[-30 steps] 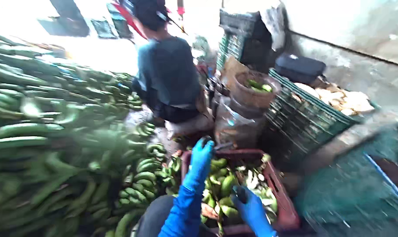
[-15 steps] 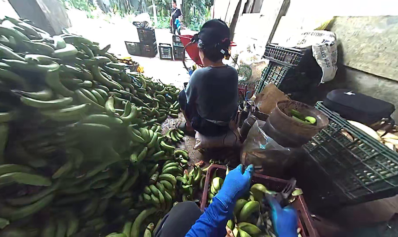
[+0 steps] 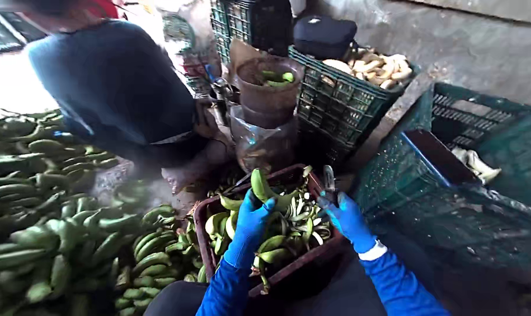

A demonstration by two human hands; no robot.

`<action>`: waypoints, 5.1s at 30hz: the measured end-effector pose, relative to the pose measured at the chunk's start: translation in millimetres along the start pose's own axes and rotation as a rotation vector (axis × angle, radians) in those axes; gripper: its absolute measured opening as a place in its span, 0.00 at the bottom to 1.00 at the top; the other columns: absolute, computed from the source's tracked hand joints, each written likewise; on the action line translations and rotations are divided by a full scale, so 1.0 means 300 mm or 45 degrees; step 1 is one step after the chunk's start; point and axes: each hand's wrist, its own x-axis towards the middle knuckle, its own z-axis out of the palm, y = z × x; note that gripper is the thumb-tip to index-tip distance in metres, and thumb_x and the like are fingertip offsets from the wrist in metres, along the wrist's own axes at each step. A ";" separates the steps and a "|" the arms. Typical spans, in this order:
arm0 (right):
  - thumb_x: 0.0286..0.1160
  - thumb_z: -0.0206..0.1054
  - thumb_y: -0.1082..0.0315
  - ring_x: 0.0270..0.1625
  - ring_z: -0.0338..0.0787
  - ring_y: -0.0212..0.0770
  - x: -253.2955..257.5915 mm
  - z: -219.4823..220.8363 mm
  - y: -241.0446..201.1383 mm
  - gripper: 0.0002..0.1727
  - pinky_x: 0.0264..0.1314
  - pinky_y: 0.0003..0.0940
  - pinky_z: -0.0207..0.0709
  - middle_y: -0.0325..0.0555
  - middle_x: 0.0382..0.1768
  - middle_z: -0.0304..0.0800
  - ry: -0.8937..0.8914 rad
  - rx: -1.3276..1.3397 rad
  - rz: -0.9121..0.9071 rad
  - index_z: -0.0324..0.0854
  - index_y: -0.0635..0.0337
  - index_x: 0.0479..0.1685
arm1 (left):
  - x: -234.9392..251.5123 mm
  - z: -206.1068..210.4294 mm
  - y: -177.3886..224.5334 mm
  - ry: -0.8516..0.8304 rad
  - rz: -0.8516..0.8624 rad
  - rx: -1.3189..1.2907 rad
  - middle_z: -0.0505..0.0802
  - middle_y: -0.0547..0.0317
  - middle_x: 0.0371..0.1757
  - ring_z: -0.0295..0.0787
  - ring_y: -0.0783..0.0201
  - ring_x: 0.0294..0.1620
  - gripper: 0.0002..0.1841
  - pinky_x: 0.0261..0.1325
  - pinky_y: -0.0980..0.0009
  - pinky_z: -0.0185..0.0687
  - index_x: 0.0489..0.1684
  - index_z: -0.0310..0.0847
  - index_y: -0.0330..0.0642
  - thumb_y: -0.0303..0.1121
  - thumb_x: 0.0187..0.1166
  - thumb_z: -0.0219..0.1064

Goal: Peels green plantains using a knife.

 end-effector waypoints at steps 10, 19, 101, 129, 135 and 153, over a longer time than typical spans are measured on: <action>0.81 0.62 0.42 0.50 0.92 0.42 -0.024 0.084 -0.003 0.27 0.58 0.50 0.85 0.45 0.46 0.93 -0.405 -0.365 -0.073 0.84 0.54 0.63 | -0.002 0.059 -0.067 -0.074 0.091 0.243 0.92 0.46 0.57 0.92 0.56 0.57 0.33 0.63 0.59 0.90 0.72 0.69 0.29 0.31 0.68 0.78; 0.77 0.65 0.40 0.63 0.90 0.46 0.025 0.082 0.104 0.31 0.69 0.56 0.82 0.45 0.60 0.91 -0.510 -0.559 0.068 0.81 0.47 0.73 | 0.034 0.049 0.026 0.102 -0.064 -0.264 0.91 0.49 0.48 0.92 0.56 0.44 0.25 0.46 0.57 0.92 0.76 0.67 0.39 0.49 0.91 0.50; 0.78 0.67 0.43 0.61 0.90 0.40 0.120 0.107 0.060 0.23 0.67 0.50 0.84 0.40 0.57 0.92 -0.151 -0.505 -0.213 0.89 0.38 0.67 | -0.010 0.017 -0.030 -0.462 -0.603 -0.174 0.91 0.47 0.45 0.88 0.59 0.33 0.24 0.32 0.65 0.87 0.79 0.71 0.45 0.47 0.92 0.47; 0.80 0.67 0.43 0.64 0.89 0.34 0.056 0.128 0.061 0.24 0.73 0.40 0.81 0.37 0.59 0.92 -0.259 -0.351 -0.379 0.89 0.40 0.68 | -0.028 0.007 -0.044 -0.334 -0.555 -0.442 0.91 0.46 0.45 0.88 0.58 0.38 0.22 0.39 0.63 0.88 0.65 0.77 0.38 0.42 0.90 0.42; 0.83 0.60 0.41 0.65 0.91 0.41 0.186 0.064 0.105 0.24 0.72 0.55 0.80 0.40 0.59 0.94 -0.163 -0.527 0.180 0.87 0.41 0.67 | -0.020 0.038 -0.084 -0.698 -0.647 -0.624 0.90 0.47 0.46 0.88 0.61 0.34 0.28 0.34 0.67 0.86 0.71 0.74 0.43 0.55 0.85 0.58; 0.73 0.73 0.41 0.66 0.87 0.38 0.034 0.160 0.070 0.26 0.75 0.41 0.80 0.41 0.60 0.92 -0.145 -0.266 -0.617 0.90 0.43 0.66 | -0.013 0.020 -0.024 -0.051 -0.401 -0.521 0.92 0.45 0.44 0.92 0.54 0.43 0.17 0.48 0.56 0.91 0.66 0.71 0.35 0.36 0.93 0.43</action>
